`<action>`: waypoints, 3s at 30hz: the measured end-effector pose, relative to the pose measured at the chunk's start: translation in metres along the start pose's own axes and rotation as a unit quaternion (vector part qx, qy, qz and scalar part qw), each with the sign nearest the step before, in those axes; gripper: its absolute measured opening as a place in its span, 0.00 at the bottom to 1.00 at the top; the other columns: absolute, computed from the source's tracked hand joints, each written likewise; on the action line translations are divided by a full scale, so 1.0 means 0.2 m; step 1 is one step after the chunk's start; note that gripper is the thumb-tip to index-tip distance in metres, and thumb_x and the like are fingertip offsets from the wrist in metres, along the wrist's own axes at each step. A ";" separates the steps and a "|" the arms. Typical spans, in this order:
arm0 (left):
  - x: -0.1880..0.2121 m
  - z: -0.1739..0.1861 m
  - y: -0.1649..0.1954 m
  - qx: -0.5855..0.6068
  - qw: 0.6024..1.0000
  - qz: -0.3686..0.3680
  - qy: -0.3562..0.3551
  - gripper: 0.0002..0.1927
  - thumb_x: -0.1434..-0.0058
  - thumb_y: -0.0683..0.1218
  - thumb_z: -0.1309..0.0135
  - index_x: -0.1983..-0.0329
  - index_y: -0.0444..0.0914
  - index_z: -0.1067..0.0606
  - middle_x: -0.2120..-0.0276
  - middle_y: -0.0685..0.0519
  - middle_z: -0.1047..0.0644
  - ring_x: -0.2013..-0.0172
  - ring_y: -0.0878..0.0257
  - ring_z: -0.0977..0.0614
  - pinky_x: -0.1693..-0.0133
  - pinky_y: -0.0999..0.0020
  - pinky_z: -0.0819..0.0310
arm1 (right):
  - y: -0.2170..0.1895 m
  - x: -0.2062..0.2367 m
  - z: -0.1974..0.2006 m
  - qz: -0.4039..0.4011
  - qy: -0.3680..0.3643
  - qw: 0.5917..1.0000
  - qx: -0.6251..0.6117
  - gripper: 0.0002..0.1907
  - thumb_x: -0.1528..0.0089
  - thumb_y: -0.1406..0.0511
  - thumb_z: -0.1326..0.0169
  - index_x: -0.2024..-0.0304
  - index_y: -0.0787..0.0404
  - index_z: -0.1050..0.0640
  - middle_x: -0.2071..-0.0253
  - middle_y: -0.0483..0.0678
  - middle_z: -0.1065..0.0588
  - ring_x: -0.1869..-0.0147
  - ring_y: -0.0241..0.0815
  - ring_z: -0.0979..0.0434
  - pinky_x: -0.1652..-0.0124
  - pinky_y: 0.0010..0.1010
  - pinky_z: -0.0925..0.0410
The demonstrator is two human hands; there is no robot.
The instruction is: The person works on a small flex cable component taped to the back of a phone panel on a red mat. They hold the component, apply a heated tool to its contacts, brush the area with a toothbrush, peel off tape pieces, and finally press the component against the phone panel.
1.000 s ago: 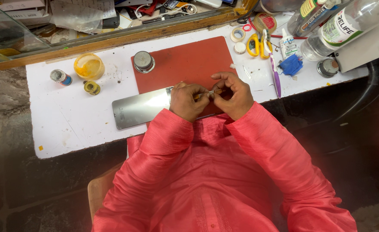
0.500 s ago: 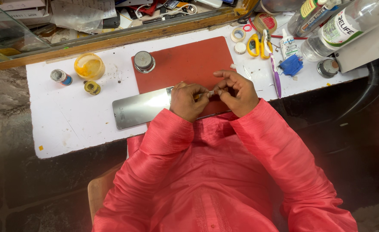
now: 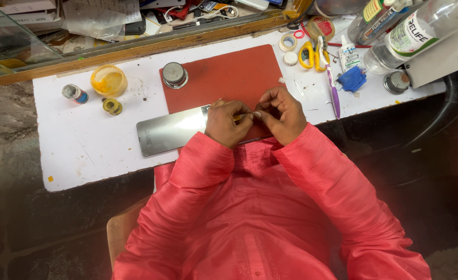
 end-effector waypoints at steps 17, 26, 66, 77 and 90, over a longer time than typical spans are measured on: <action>0.01 0.03 -0.04 0.110 0.994 0.017 -0.019 0.06 0.44 0.42 0.44 0.64 0.36 0.25 0.67 0.48 0.20 0.63 0.54 0.19 0.57 0.60 0.25 | -0.02 -0.03 0.06 0.022 -0.068 0.987 0.144 0.03 0.40 0.74 0.38 0.66 0.67 0.21 0.63 0.47 0.24 0.60 0.36 0.22 0.59 0.25 0.29; 0.01 0.03 -0.04 0.083 0.996 -0.008 -0.012 0.05 0.45 0.40 0.42 0.66 0.35 0.24 0.68 0.48 0.20 0.64 0.53 0.19 0.56 0.60 0.27 | 0.00 -0.01 0.02 0.020 -0.048 0.985 0.163 0.01 0.38 0.74 0.42 0.63 0.67 0.22 0.63 0.48 0.25 0.60 0.37 0.24 0.59 0.28 0.31; 0.03 0.02 -0.05 0.137 0.990 0.010 -0.013 0.06 0.50 0.35 0.41 0.70 0.35 0.25 0.63 0.49 0.23 0.64 0.58 0.20 0.62 0.65 0.23 | -0.08 0.07 0.07 0.199 -0.018 0.953 0.227 0.14 0.44 0.72 0.33 0.56 0.66 0.20 0.59 0.51 0.23 0.56 0.43 0.21 0.56 0.29 0.27; 0.03 0.03 -0.05 0.152 0.987 0.046 -0.031 0.04 0.49 0.37 0.37 0.70 0.34 0.21 0.53 0.47 0.23 0.58 0.59 0.18 0.60 0.68 0.20 | -0.05 0.05 0.01 0.285 -0.020 0.910 0.302 0.07 0.45 0.76 0.38 0.66 0.65 0.22 0.67 0.50 0.24 0.62 0.50 0.27 0.60 0.39 0.35; 0.01 0.03 -0.06 0.166 0.984 0.050 -0.041 0.05 0.43 0.39 0.40 0.68 0.31 0.21 0.43 0.42 0.27 0.48 0.54 0.21 0.52 0.65 0.24 | 0.04 -0.05 0.13 -0.135 -0.070 0.986 -0.069 0.11 0.33 0.70 0.47 0.49 0.67 0.22 0.66 0.46 0.20 0.65 0.30 0.24 0.63 0.21 0.31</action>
Point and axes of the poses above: each hand's wrist, its own x-axis away from the middle knuckle, its own z-axis out of the back of the hand, y = z × x, the point moved 3 cm from there along -x, towards the middle knuckle
